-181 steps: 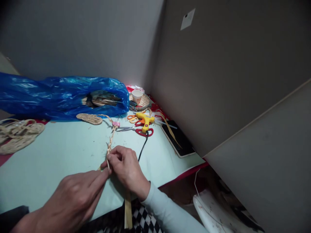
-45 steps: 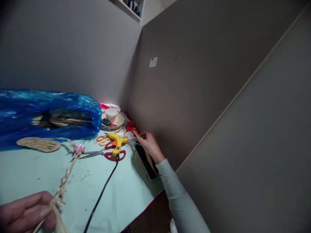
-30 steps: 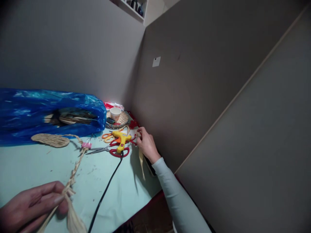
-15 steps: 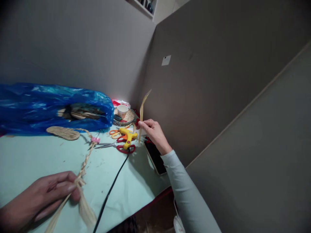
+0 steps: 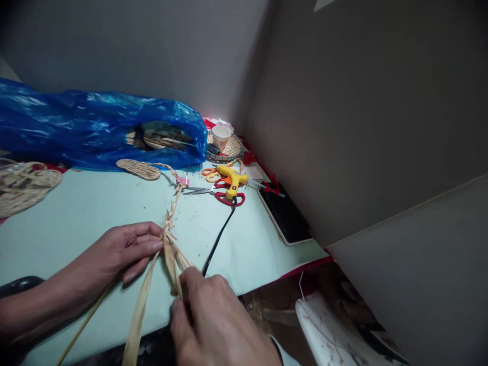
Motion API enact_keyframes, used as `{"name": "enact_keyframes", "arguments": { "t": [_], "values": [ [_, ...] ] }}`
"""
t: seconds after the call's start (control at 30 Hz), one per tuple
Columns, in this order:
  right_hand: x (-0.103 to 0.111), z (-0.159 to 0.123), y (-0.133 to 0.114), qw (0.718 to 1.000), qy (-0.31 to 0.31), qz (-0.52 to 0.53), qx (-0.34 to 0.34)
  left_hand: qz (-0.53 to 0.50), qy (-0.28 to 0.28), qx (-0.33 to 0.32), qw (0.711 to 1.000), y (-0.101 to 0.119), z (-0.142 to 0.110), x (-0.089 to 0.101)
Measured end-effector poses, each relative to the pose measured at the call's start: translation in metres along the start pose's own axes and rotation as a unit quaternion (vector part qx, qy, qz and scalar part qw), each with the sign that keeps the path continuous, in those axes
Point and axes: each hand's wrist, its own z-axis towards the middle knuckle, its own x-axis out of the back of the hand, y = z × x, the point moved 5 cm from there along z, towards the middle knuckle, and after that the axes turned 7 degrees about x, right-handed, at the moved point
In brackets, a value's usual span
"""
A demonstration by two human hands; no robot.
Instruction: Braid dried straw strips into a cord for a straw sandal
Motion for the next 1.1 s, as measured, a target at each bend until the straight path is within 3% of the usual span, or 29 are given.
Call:
{"name": "enact_keyframes", "arguments": {
  "t": [0.33,0.57,0.7,0.8,0.87,0.97,1.1],
  "values": [
    [-0.012,0.007,-0.017,0.977,-0.171,-0.057,-0.118,-0.005,0.008,0.007,1.000,-0.001,0.000,0.000],
    [-0.006,0.010,-0.019,0.970,-0.201,-0.030,-0.135,-0.041,-0.014,-0.021,0.999,-0.002,0.004,0.000],
    [-0.004,0.005,-0.017,0.972,-0.201,-0.028,-0.120,-0.068,-0.003,-0.003,0.998,-0.003,0.005,0.000],
    [0.006,0.009,-0.015,0.988,-0.140,-0.008,-0.060,-0.078,0.002,0.013,0.997,0.000,0.003,-0.001],
    [0.019,0.020,-0.015,0.999,-0.034,0.004,0.011,-0.076,-0.001,0.011,0.997,0.002,0.001,-0.002],
    [0.032,0.040,-0.013,0.986,0.114,-0.021,0.116,-0.067,-0.007,0.001,0.998,0.004,0.000,-0.002],
    [0.022,0.064,-0.014,0.968,0.127,-0.080,0.199,-0.069,-0.004,-0.006,0.998,0.002,0.000,-0.002]
  ]
}}
